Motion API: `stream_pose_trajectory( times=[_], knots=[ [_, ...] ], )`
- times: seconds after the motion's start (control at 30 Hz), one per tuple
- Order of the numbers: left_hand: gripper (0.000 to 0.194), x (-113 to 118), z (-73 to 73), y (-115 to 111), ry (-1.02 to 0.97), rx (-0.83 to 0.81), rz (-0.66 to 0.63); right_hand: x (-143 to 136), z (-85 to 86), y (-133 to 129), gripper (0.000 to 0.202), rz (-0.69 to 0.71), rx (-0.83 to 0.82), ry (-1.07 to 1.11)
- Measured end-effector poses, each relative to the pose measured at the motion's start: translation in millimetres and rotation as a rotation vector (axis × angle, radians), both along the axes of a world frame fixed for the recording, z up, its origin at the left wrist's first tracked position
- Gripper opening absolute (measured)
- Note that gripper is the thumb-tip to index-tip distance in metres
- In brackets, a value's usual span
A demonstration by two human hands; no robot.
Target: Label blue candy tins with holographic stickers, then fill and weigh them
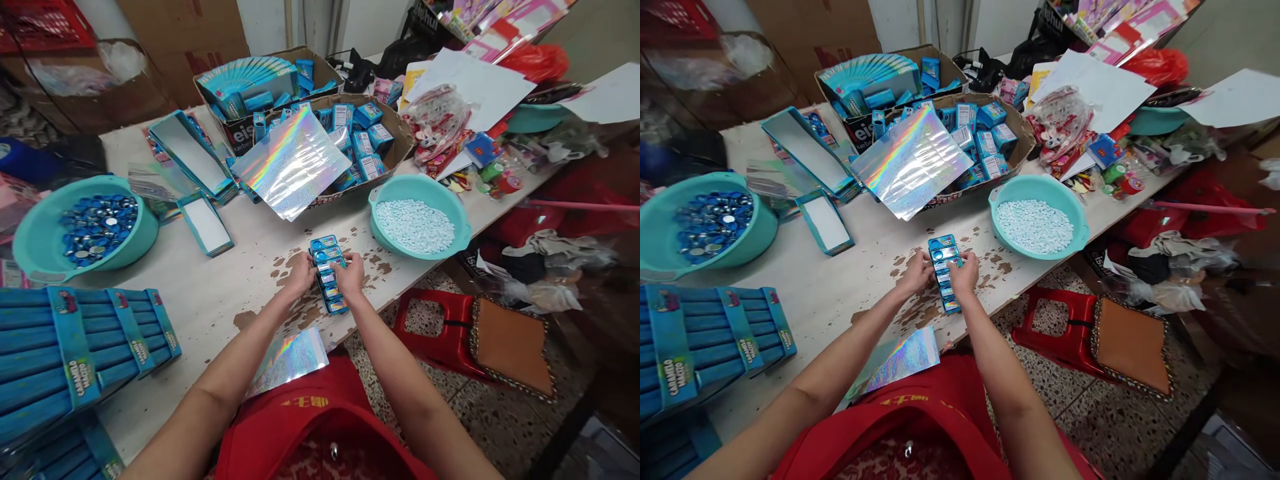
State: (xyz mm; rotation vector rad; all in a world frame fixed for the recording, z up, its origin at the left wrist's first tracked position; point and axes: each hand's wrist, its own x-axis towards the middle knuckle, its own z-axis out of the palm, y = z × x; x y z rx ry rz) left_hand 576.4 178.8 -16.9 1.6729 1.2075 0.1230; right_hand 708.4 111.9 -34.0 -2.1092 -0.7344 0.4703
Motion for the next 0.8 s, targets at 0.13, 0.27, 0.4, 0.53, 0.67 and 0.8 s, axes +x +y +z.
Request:
stream_pose_trajectory(
  times=[0.13,0.27,0.4,0.53,0.67,0.8],
  knots=[
    [0.031,-0.5,0.1,-28.6,0.127,0.119,0.034,0.1,-0.7,-1.0,0.035,-0.004,-0.001,0.032],
    [0.042,6.6,9.4,-54.4,0.197,0.242,-0.14,3.9,3.9,2.2,0.023,-0.023,0.0,-0.044],
    [0.032,-27.7,15.7,-45.0,0.356,0.135,-0.318,-0.6,24.2,-8.5,0.022,-0.009,0.089,-0.206],
    [0.033,-94.5,12.3,-55.4,0.192,-0.145,-0.461,-38.3,44.7,-55.6,0.02,0.293,0.219,-0.385],
    [0.025,-123.1,0.7,-91.9,0.102,-0.239,-0.37,-83.2,29.0,-108.2,0.02,0.715,0.09,-0.34],
    [0.029,-118.0,-7.9,-104.7,0.124,-0.18,-0.291,-95.4,0.0,-134.4,0.023,0.887,-0.055,-0.472]
  ],
)
